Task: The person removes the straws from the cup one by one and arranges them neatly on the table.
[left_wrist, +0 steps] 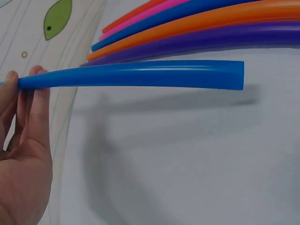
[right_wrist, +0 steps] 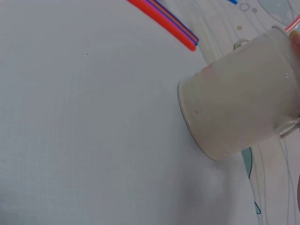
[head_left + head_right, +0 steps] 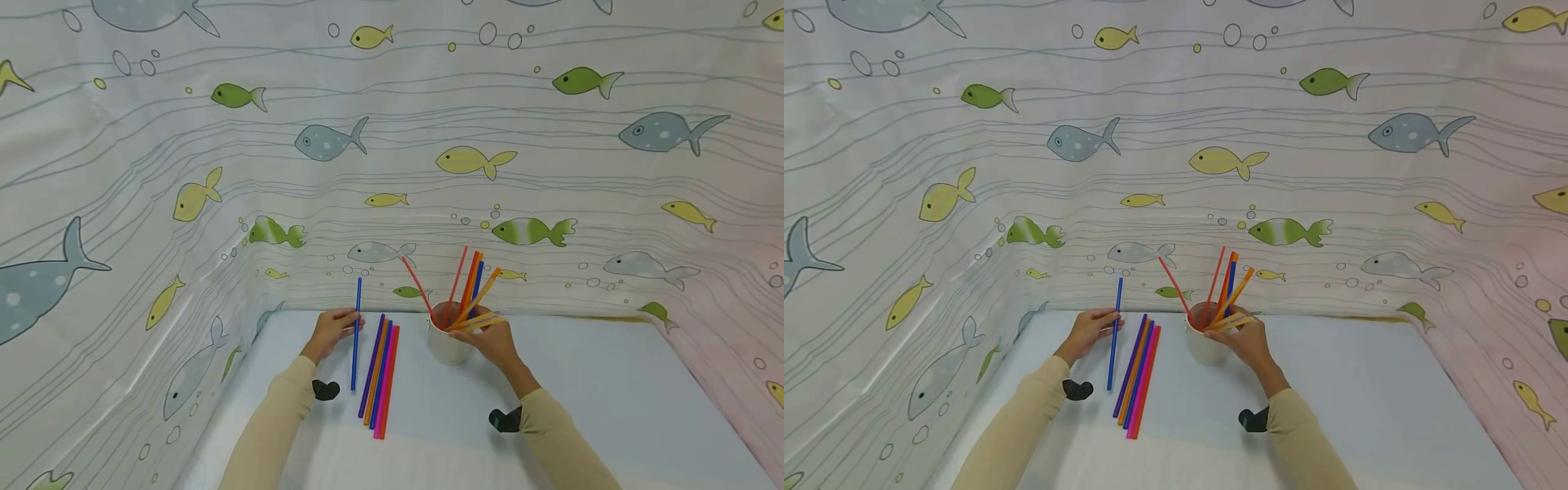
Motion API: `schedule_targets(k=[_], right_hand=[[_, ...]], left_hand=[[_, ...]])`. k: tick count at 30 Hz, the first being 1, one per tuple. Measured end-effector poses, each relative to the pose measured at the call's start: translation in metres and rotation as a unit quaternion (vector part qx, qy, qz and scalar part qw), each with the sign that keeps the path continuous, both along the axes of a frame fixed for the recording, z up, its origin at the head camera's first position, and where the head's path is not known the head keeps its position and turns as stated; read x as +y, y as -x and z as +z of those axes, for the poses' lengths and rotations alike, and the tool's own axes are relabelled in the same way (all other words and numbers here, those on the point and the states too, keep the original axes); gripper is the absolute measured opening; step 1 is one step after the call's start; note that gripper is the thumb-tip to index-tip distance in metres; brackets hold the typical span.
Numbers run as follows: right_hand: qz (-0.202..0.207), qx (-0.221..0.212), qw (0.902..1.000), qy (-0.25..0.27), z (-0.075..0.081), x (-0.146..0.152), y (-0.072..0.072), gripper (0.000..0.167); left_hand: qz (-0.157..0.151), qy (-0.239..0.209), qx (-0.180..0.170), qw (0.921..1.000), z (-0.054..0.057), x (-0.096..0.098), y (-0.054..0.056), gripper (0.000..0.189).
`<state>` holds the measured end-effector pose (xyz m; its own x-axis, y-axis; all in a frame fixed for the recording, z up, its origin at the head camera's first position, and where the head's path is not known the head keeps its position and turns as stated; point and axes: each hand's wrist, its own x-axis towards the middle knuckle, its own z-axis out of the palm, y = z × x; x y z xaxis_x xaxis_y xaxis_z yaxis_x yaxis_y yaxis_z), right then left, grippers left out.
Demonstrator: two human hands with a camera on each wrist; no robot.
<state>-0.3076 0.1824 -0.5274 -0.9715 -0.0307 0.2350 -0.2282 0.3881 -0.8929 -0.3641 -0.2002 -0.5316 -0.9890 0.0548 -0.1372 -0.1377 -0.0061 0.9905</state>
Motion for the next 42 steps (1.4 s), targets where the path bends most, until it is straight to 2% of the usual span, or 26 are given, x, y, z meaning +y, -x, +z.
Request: schedule_targets(k=[8,16,22,31,37,42], right_hand=[[0.002,0.005,1.0000,-0.001,0.001,0.000,0.002,0.083],[0.001,-0.006,1.0000,-0.006,0.002,-0.001,0.002,0.083],[-0.002,-0.013,0.9999,0.002,0.002,-0.001,0.001,0.083],[-0.001,-0.008,1.0000,-0.002,0.002,-0.002,0.001,0.086],[-0.007,-0.018,0.9998,-0.003,0.003,-0.002,0.001,0.087],[-0.015,-0.027,0.9995,-0.003,0.002,-0.002,0.001,0.086]], left_hand=[[-0.004,-0.003,0.002,1.0000,-0.007,-0.001,-0.004,0.036],[0.003,0.008,-0.003,1.0000,-0.020,-0.002,-0.008,0.029],[-0.012,0.019,-0.012,0.9997,-0.029,0.002,-0.012,0.030],[-0.011,0.031,-0.018,0.9993,-0.040,0.011,-0.014,0.032],[-0.016,0.035,-0.009,0.9992,-0.042,0.014,-0.016,0.031],[-0.016,0.059,0.002,0.9981,-0.042,0.016,-0.019,0.032]])
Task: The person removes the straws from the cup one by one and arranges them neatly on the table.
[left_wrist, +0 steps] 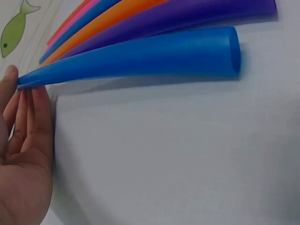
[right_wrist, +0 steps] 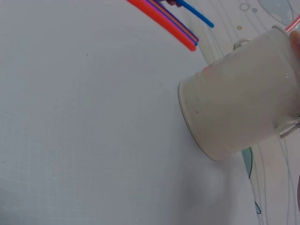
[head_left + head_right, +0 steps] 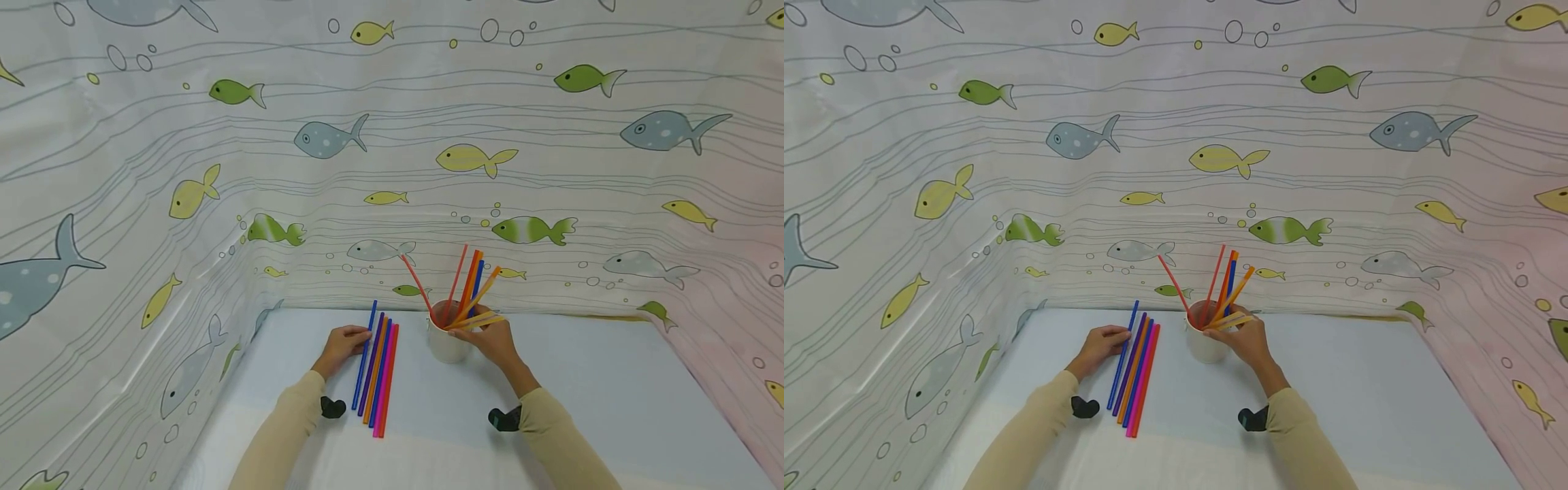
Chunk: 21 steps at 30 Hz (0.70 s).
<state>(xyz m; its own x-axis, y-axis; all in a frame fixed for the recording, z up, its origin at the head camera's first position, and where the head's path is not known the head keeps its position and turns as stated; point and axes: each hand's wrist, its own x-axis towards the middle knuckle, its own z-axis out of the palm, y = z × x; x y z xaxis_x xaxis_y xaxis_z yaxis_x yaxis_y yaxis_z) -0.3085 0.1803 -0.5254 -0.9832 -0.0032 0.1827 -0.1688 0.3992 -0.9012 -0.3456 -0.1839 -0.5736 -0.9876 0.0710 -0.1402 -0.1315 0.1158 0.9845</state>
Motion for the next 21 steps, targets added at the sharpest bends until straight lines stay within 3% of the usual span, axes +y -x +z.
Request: schedule_targets(k=[8,21], right_hand=[[0.003,0.011,0.9999,0.005,-0.0007,0.0004,-0.0001,0.082],[0.005,0.019,0.9998,0.003,-0.0006,0.0002,-0.0003,0.081]], left_hand=[[0.000,0.073,0.023,0.9970,0.0012,0.0028,-0.0024,0.028],[0.005,0.119,0.047,0.9918,-0.0024,0.0028,-0.0041,0.024]])
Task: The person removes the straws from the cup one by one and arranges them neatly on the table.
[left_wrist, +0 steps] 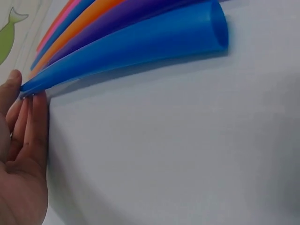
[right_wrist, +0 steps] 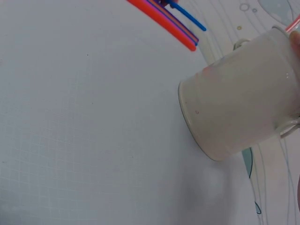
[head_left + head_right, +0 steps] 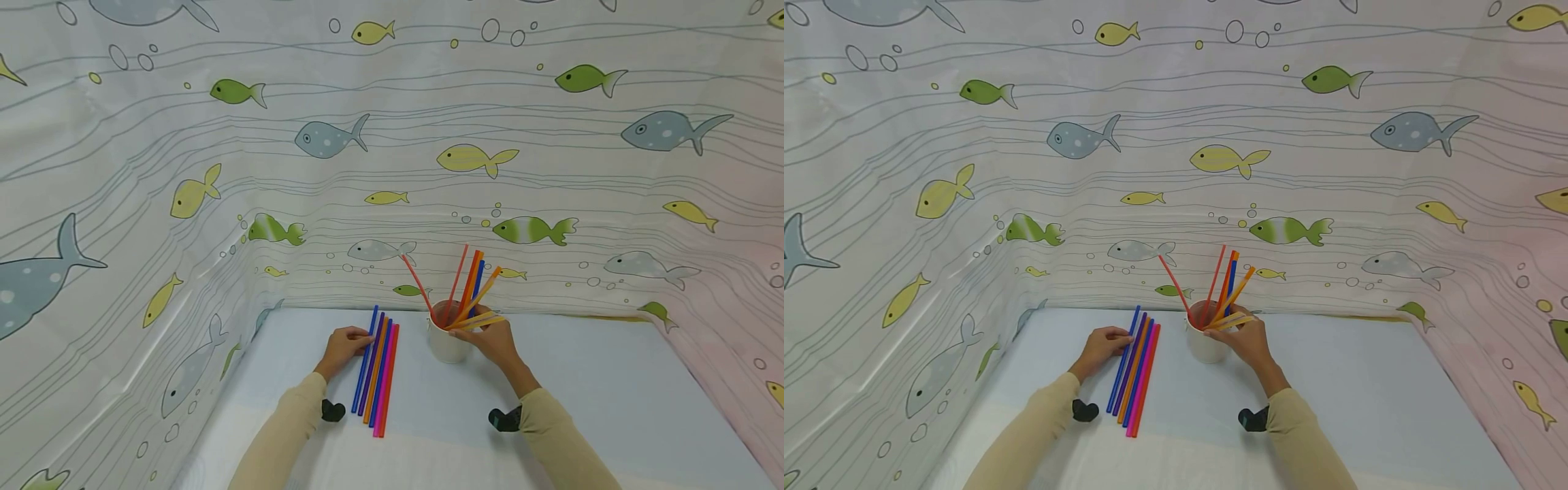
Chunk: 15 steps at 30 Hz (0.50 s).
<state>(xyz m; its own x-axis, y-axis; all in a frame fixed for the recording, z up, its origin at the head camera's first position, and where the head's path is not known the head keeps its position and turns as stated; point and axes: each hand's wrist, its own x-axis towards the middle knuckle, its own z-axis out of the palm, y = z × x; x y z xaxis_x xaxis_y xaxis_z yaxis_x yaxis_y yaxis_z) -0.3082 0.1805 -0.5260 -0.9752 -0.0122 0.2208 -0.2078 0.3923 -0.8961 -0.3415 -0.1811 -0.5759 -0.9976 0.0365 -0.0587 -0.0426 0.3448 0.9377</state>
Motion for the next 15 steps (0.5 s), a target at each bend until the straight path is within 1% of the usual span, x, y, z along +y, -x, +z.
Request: schedule_targets(k=[5,15], right_hand=[[0.005,0.004,1.0000,0.005,0.0004,0.0004,-0.0003,0.080],[0.008,0.006,0.9999,0.011,-0.0002,-0.0002,-0.0017,0.079]], left_hand=[[0.000,0.016,0.011,0.9998,-0.0006,-0.0010,0.0014,0.027],[0.004,0.006,0.013,0.9999,0.0008,-0.0020,-0.0017,0.026]])
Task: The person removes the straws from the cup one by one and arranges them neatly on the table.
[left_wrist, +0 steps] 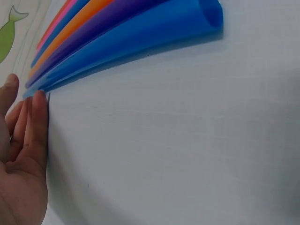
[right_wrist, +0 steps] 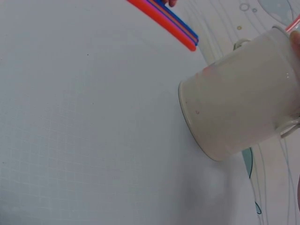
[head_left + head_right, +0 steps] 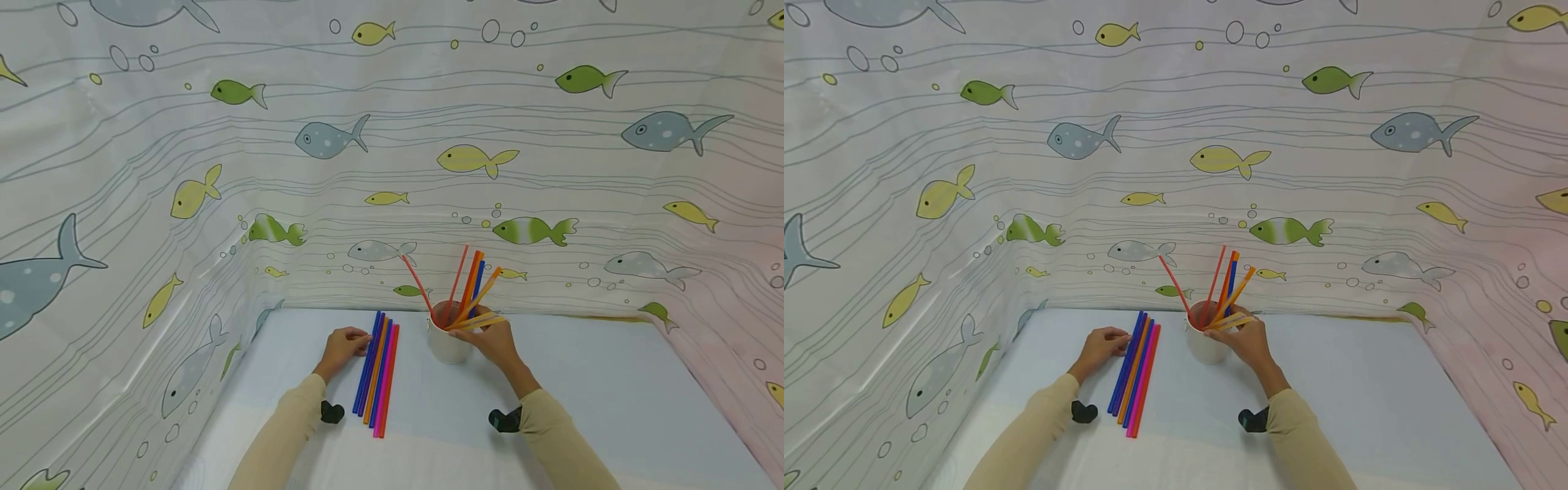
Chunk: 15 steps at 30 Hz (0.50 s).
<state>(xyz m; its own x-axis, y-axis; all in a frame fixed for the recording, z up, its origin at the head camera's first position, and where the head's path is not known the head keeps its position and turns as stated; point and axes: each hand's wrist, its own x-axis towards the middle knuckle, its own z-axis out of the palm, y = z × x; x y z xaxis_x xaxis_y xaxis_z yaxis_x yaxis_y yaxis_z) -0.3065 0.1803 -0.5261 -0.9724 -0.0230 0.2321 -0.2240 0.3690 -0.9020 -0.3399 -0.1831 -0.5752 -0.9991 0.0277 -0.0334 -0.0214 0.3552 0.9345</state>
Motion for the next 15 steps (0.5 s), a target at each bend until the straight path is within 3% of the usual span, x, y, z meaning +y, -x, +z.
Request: schedule_targets(k=[5,7,11,15], right_hand=[[0.002,0.000,1.0000,0.003,-0.001,0.000,0.000,0.080],[0.003,-0.002,1.0000,0.004,0.000,0.000,0.000,0.080],[0.003,-0.006,1.0000,0.002,0.000,0.000,0.000,0.080],[0.002,-0.004,1.0000,0.000,0.001,0.000,0.000,0.081]], left_hand=[[0.001,-0.006,0.002,1.0000,0.001,0.000,-0.002,0.024],[-0.005,-0.012,0.000,0.9999,0.012,0.002,-0.008,0.025],[-0.004,-0.019,0.001,0.9998,0.013,0.003,-0.008,0.024],[0.005,-0.013,0.001,0.9999,0.004,0.000,0.000,0.021]])
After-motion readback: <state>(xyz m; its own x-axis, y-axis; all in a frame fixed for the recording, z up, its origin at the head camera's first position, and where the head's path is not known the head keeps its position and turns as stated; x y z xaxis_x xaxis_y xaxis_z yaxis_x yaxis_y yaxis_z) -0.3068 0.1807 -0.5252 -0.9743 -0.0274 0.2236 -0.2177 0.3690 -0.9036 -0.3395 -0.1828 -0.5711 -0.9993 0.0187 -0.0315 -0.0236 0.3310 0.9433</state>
